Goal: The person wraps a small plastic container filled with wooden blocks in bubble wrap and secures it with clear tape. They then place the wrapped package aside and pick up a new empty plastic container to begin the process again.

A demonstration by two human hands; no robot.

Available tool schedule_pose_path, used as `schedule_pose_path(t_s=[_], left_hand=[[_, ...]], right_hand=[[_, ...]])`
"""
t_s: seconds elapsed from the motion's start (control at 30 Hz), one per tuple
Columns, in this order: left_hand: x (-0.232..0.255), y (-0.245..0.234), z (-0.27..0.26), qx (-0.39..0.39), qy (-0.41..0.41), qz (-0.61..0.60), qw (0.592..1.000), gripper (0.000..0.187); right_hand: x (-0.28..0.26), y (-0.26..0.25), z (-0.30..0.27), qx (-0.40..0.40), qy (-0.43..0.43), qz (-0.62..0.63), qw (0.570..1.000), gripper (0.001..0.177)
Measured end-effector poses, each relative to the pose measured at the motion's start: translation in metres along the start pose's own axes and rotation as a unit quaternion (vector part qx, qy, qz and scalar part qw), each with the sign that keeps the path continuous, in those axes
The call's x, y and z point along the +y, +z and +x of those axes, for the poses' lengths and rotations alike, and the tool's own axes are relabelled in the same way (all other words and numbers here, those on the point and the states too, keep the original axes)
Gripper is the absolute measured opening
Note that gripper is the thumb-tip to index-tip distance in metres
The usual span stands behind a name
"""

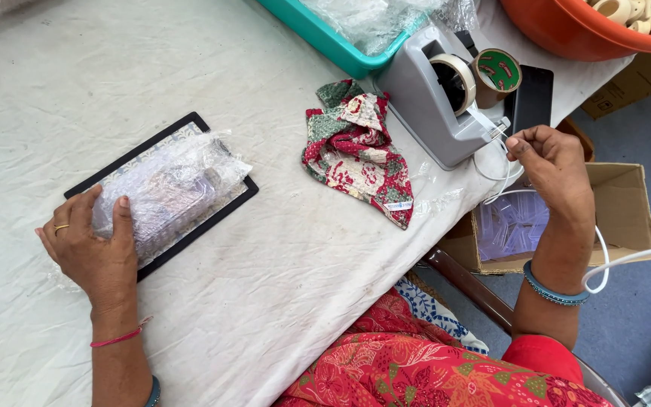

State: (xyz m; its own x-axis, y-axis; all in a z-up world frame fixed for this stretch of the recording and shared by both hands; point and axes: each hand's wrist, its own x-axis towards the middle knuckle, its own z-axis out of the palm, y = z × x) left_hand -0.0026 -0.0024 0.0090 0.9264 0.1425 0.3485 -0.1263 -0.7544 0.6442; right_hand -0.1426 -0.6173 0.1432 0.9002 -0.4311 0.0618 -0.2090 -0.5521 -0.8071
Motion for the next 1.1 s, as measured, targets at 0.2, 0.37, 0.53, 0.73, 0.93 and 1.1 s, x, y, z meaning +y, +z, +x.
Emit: schedule_pose_path(t_s=[0.2,0.37,0.53,0.73,0.93,1.1], left_hand=[[-0.003,0.001,0.0,0.0,0.001,0.006,1.0,0.032],[-0.004,0.002,0.0,-0.001,0.002,0.004,1.0,0.031],[-0.006,0.004,-0.001,0.009,0.01,0.012,1.0,0.031],[-0.004,0.013,0.006,0.021,0.013,0.031,0.999,0.032],[-0.01,0.017,0.004,0.074,0.023,0.093,0.993,0.036],[0.011,0.01,0.007,0.078,-0.021,0.047,0.996,0.039]], right_hand=[[0.001,0.003,-0.001,0.018,0.034,0.011,0.999,0.021],[0.024,0.003,0.007,0.012,0.025,0.021,0.999,0.022],[0.005,0.01,0.007,0.028,0.002,-0.077,0.997,0.02],[0.013,-0.007,0.002,0.105,-0.094,-0.242,0.96,0.009],[-0.063,0.088,0.001,0.026,-0.146,0.024,0.989,0.012],[-0.18,0.23,0.004,-0.277,-0.272,-0.011,0.921,0.009]])
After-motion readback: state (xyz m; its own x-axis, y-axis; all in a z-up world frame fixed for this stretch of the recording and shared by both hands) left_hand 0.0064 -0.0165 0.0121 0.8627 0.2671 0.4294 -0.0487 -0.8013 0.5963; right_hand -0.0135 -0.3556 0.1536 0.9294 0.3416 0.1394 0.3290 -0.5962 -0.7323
